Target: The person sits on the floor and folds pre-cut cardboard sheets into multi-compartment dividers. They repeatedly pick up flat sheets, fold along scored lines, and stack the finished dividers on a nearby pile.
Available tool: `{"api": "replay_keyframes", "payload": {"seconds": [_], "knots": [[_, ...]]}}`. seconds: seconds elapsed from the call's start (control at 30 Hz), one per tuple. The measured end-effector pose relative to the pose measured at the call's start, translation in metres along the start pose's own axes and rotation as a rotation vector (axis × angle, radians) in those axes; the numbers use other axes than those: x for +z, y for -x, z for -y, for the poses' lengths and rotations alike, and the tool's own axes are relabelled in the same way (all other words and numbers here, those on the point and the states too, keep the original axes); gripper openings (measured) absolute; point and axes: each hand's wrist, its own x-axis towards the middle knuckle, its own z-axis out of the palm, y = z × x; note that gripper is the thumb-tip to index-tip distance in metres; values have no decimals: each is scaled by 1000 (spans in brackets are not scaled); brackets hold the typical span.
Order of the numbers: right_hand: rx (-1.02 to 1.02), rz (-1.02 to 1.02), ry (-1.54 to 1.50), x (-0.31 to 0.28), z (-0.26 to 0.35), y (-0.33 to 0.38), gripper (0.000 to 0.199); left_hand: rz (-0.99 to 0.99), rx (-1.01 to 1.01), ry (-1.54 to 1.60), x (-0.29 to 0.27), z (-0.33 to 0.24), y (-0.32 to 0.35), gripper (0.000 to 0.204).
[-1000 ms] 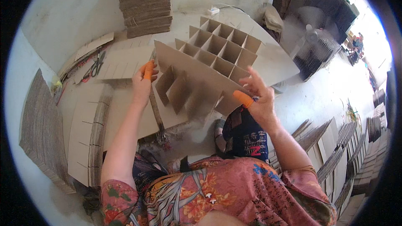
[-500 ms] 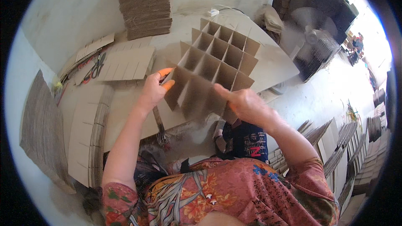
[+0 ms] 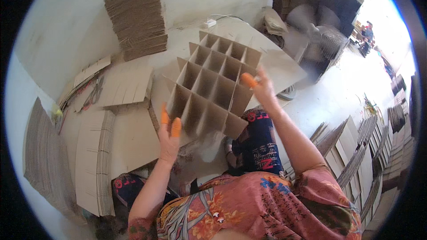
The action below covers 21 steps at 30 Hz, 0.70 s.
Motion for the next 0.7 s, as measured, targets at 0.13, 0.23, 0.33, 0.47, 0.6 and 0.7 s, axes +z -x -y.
{"api": "replay_keyframes", "payload": {"seconds": [0.13,0.23,0.33,0.47,0.6,0.7], "knots": [[187,665,-284,12,76,30,95,323,-32,-52,35,9,11,64],[132,597,-149,35,68,52,79,452,-84,45,71,8,21,59],[221,587,-370,-3,53,42,57,547,-79,-9,78,13,25,60],[314,432,-543,-42,23,63,44,461,3,-221,61,45,60,46],[289,150,-539,-109,37,81,50,403,-2,-348,29,112,109,31],[25,-151,-249,-161,27,80,53,518,-169,-387,14,134,117,27]]}}
